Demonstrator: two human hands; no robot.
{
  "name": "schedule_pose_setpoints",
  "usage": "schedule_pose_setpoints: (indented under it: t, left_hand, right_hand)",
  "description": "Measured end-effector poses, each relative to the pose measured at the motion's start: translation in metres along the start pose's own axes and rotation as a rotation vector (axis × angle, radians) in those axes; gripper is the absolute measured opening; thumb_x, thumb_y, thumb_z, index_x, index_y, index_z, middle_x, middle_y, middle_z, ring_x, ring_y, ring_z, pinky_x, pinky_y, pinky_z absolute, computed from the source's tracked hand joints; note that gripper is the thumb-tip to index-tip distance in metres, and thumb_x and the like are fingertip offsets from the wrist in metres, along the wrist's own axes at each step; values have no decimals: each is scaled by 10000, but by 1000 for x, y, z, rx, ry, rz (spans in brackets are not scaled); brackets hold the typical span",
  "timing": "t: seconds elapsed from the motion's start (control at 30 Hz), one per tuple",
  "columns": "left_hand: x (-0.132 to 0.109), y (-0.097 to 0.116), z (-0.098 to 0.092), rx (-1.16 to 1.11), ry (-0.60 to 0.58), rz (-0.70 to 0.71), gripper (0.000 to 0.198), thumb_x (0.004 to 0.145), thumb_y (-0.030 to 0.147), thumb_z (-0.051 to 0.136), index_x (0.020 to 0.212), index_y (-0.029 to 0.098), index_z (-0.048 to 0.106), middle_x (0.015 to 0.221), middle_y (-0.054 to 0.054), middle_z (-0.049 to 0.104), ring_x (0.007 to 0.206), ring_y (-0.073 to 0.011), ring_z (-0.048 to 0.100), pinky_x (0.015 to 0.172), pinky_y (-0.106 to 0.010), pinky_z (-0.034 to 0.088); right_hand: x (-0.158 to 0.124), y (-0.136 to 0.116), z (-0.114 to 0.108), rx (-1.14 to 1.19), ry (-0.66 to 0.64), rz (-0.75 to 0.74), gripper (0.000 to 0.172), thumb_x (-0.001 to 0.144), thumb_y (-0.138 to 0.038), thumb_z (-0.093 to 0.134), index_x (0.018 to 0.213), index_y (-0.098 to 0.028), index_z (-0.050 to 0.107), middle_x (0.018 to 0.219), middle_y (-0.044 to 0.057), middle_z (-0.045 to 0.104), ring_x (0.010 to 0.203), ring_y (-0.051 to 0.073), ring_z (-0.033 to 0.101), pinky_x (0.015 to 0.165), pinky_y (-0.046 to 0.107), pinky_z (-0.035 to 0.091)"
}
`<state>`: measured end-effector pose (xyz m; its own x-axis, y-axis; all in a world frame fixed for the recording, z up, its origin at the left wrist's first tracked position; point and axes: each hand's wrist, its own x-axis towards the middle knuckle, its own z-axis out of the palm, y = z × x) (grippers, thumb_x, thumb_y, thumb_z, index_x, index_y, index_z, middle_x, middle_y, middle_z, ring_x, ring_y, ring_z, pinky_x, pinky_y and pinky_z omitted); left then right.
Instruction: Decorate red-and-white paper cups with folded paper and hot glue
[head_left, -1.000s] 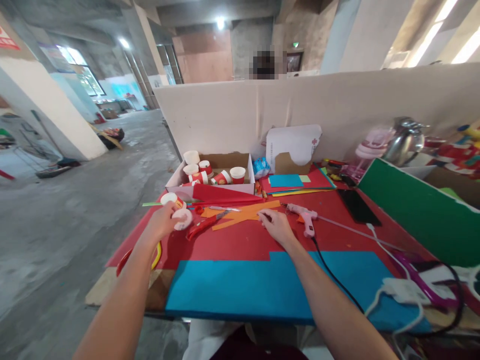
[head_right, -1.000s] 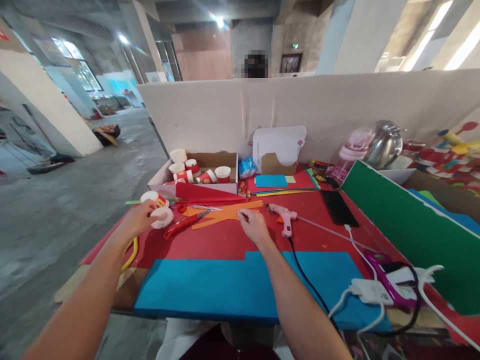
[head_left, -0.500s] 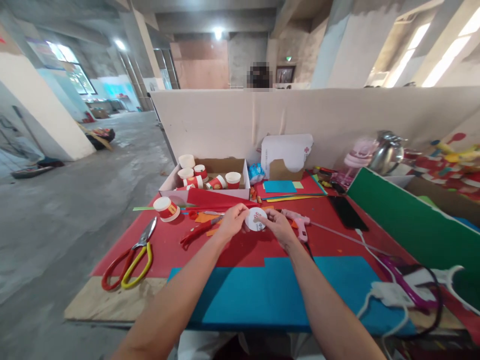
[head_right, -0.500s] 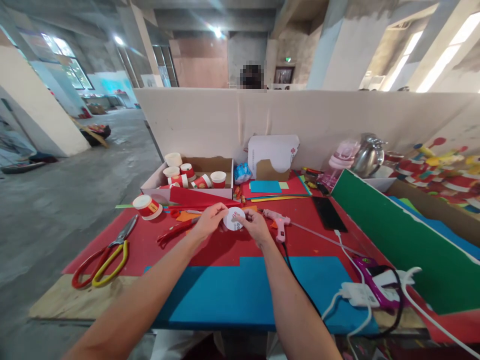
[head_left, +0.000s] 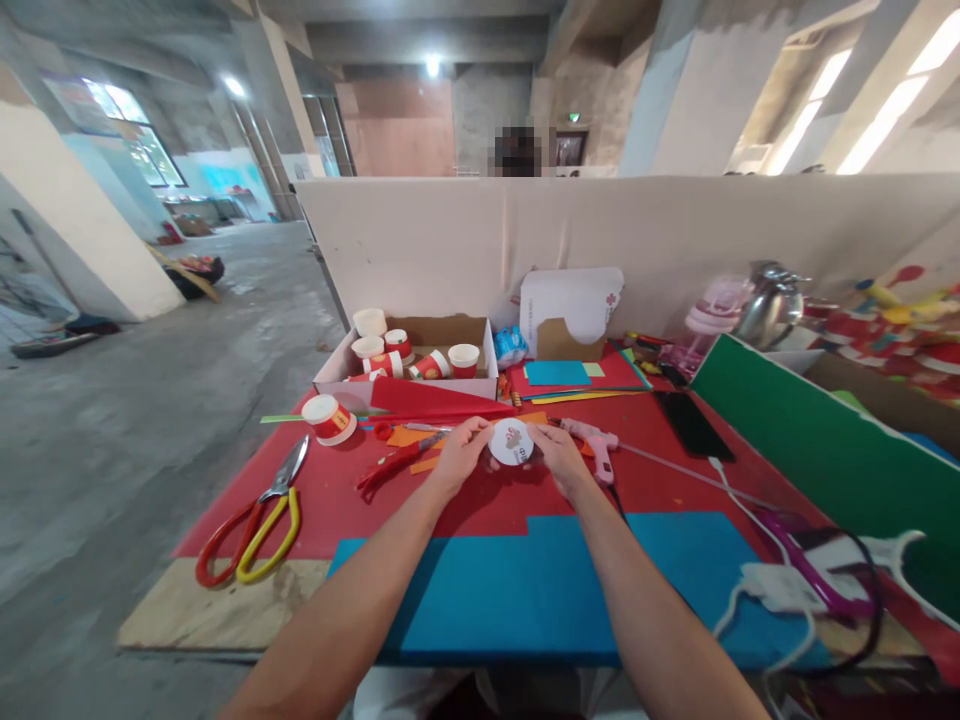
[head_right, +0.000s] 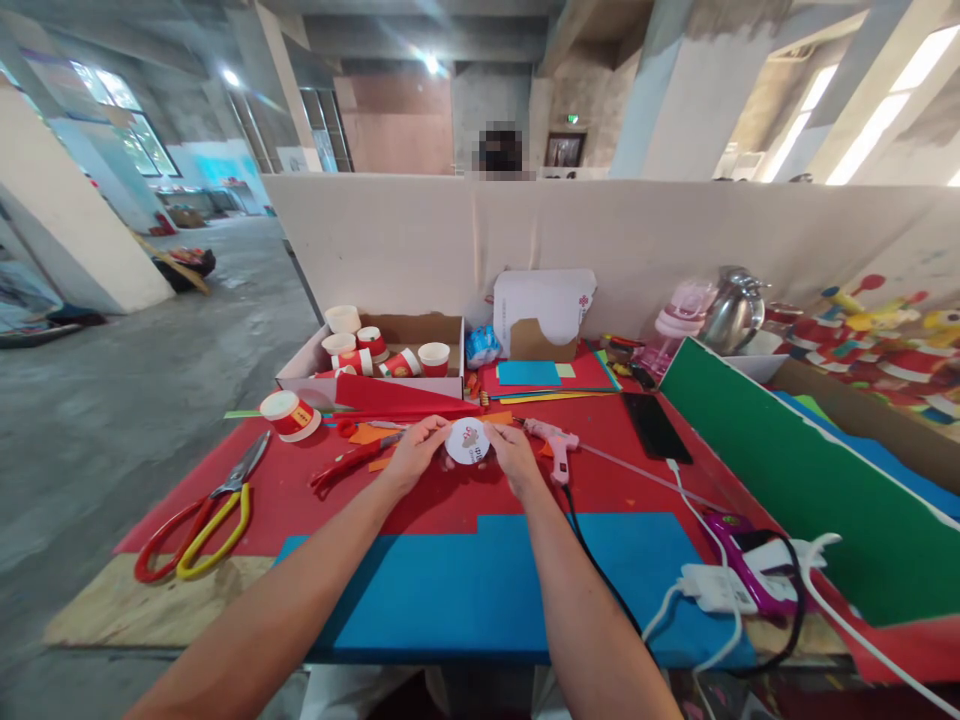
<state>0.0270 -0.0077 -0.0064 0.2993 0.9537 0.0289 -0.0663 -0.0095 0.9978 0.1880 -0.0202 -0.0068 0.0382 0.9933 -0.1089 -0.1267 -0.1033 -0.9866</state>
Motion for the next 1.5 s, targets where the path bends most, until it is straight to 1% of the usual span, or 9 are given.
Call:
schedule_pose_setpoints:
  t: [0.17,0.3,0.47,0.67,0.8,0.97,1.13,1.33,1.5]
  left_hand:
    - [1,-5,-4,53,-94,4,321,756,464,595,789,145,571,538,12,601,455,-119,564,490,-222,441]
    - [1,-7,-8,355,123,286,228,812,372,571,769,160,646,650,-25,648,604,-144,603,615,-259,489]
    - [0,-7,-8,637,146,684,206,866,269,516,833,202,708,909,-78,681,863,-179,617,799,-310,495]
    - [3,-7,-9,327,220,366,245,891,362,448,917,170,598,768,-42,638,650,-142,596,613,-258,487]
    - [3,-5,-9,217,49,150,387,904,495,346,743,174,492,521,36,469,423,-97,431,427,-218,346]
    - [2,-3,-5,283,2,202,292,833,442,501,719,174,478,516,65,448,423,-71,383,446,-201,302]
    - [2,-4,-6,265,-51,140,203,868,348,403,810,176,494,459,79,406,361,-87,370,425,-215,290]
    - [4,-9,-6,579,129,296,101,790,179,435,689,188,430,604,29,513,546,-105,464,548,-222,339]
    - [7,-8,-14,438,191,184,114,811,172,384,746,187,476,540,48,492,498,-108,462,535,-224,372]
  right_hand:
    - [4,4,-2,-16,58,-121,438,591,-588,675,685,-162,651,603,22,649,523,135,529,449,238,443]
    - [2,0,-1,39,165,-18,385,657,-559,662,708,-180,628,626,16,647,513,118,534,474,230,466]
    - [-6,-8,-1,288,-116,262,286,781,-432,598,806,-150,642,630,39,655,455,97,524,439,213,451]
    - [-7,-9,3,232,-40,-24,327,668,-401,708,894,-172,645,701,8,669,487,99,545,454,224,476]
    - [-8,-9,7,130,-29,-113,405,663,-505,678,891,-171,651,682,16,663,496,118,554,465,248,494]
    - [-7,-4,10,-75,-78,-180,416,711,-530,618,920,-172,649,662,14,648,491,138,567,480,280,522]
    - [-6,-1,9,-259,-18,-242,394,759,-526,543,928,-179,621,713,34,661,515,175,618,482,298,535]
    - [-15,0,19,-453,31,-291,353,811,-490,462,935,-186,590,711,43,668,511,186,649,458,264,505]
    - [-12,0,18,-220,24,-216,431,746,-557,534,947,-181,600,731,43,679,505,173,622,480,287,528]
